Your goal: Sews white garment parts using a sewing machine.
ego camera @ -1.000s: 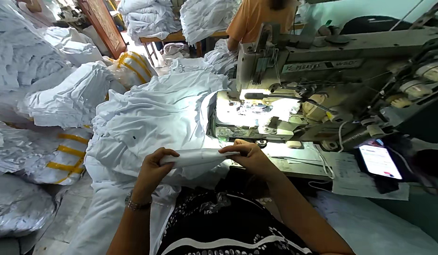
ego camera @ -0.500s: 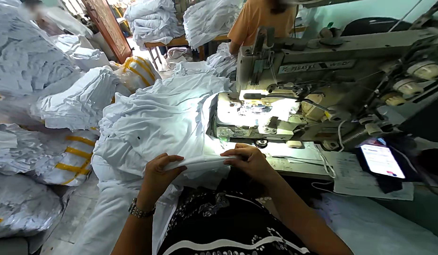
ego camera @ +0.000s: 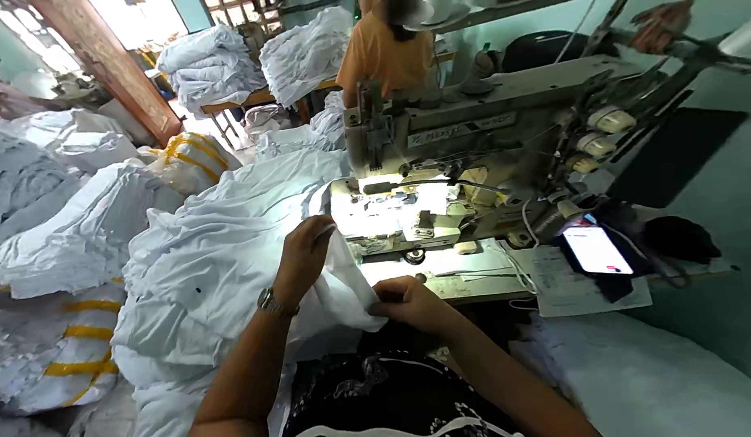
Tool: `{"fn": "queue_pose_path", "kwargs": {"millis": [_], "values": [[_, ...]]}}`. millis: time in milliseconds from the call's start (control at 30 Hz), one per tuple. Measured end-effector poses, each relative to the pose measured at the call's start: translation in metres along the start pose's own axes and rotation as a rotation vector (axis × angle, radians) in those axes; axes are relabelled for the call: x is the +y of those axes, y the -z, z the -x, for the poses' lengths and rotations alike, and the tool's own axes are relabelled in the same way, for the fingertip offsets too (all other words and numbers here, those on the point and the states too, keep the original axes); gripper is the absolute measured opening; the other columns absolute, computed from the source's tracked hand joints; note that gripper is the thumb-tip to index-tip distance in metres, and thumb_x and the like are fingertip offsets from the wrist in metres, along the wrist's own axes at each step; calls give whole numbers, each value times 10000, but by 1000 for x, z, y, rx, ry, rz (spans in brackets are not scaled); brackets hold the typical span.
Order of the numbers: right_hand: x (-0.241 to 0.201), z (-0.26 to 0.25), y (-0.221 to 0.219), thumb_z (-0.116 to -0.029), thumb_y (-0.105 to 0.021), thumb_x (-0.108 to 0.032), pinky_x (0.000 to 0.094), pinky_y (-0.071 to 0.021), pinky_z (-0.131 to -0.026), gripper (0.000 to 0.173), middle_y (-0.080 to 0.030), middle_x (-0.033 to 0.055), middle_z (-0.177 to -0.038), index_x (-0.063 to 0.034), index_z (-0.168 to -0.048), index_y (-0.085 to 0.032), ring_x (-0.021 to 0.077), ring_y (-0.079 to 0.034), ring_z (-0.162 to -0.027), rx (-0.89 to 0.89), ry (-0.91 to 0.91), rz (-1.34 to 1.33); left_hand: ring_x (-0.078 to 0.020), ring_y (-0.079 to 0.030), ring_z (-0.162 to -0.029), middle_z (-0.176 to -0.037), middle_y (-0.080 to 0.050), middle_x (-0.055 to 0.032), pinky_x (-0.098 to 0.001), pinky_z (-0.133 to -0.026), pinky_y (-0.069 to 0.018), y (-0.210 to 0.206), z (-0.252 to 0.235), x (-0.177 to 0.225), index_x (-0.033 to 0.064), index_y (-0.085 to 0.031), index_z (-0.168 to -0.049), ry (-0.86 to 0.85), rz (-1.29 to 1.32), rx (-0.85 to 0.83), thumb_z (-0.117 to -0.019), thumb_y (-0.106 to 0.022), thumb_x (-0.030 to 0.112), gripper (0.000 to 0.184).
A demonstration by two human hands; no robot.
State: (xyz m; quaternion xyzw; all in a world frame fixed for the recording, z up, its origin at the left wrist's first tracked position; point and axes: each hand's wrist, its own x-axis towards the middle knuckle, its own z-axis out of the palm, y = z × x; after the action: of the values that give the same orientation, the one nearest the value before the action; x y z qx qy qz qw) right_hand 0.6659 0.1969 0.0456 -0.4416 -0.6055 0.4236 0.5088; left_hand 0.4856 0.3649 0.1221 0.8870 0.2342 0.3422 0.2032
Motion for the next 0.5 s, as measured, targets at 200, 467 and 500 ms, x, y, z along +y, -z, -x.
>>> {"fn": "queue_pose_path", "kwargs": {"millis": [200,467,500], "values": [[35,-18,34,-941,-694,-123,225,-489,-470,85,-621,-30,-689,-62,-976,-645,51,-538,-490,313,-279,-265,-412,-642,-1175,-1196,-684,-260,-607,-1014,-483,-73,-112,-19,-26,-688,-1176,328,-248,-369,-997,-620,155,263],[33,-22,33,-972,-638,-62,214,-513,-474,37,-623,-24,-651,-32,-962,-658,52,-555,-471,404,-280,-285,-407,-595,-1250,-1265,-638,-302,-556,-1077,-440,-86,-134,-28,-117,-625,-1212,437,-201,-354,-987,-625,136,338],[33,-21,32,-972,-641,-61,211,-512,-475,38,-623,-26,-652,-33,-955,-658,50,-554,-473,412,-271,-288,-400,-596,-1252,-1264,-640,-298,-545,-1081,-440,-85,-133,-26,-114,-629,-1208,430,-205,-347,-989,-626,145,339]]}}
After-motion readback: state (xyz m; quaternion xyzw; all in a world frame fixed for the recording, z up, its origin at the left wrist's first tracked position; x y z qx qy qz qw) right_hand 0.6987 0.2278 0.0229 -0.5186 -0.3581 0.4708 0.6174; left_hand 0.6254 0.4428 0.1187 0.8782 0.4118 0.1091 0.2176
